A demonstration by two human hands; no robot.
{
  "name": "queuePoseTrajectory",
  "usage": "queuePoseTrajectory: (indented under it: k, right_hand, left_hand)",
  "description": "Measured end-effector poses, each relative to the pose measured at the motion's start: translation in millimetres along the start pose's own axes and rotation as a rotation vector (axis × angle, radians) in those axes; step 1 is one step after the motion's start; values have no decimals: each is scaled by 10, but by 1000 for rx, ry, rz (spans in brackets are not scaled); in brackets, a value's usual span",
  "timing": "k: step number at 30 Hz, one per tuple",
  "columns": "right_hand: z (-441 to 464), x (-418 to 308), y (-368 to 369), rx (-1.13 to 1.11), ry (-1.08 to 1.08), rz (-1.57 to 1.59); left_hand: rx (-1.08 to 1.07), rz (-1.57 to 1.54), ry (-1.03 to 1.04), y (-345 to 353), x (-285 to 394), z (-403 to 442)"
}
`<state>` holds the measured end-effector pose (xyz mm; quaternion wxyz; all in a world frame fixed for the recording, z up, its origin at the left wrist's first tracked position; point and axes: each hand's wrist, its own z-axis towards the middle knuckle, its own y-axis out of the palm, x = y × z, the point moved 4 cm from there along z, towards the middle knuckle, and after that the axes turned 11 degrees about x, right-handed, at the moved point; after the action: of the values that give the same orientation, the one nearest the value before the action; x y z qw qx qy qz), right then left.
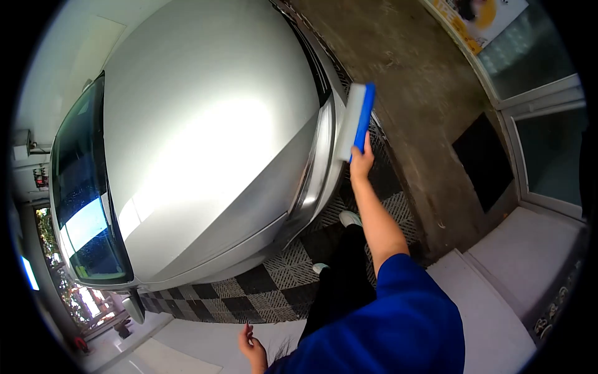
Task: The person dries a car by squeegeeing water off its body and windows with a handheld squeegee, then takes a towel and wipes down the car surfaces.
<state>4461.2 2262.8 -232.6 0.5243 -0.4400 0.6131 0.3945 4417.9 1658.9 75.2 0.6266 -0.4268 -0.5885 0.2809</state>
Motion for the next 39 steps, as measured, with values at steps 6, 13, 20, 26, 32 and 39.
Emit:
queuePoseTrajectory:
  k: [6, 13, 20, 26, 32, 39]
  right_hand:
    - [1450, 221, 1098, -217, 91, -302]
    - [938, -656, 918, -192, -96, 77]
    - [837, -1004, 1509, -265, -405, -502]
    - [511, -54, 884, -184, 301, -202]
    - [-656, 637, -664, 50, 881, -477]
    - [14, 640, -363, -50, 921, 220]
  left_hand:
    - [-168, 183, -177, 130, 616, -19]
    - [-249, 328, -197, 184, 613, 0]
    - [-86, 136, 109, 370, 874, 317]
    - [-45, 53, 13, 317, 562, 112]
    - [-124, 98, 36, 410, 757, 106]
    - [-95, 35, -20, 264, 563, -72]
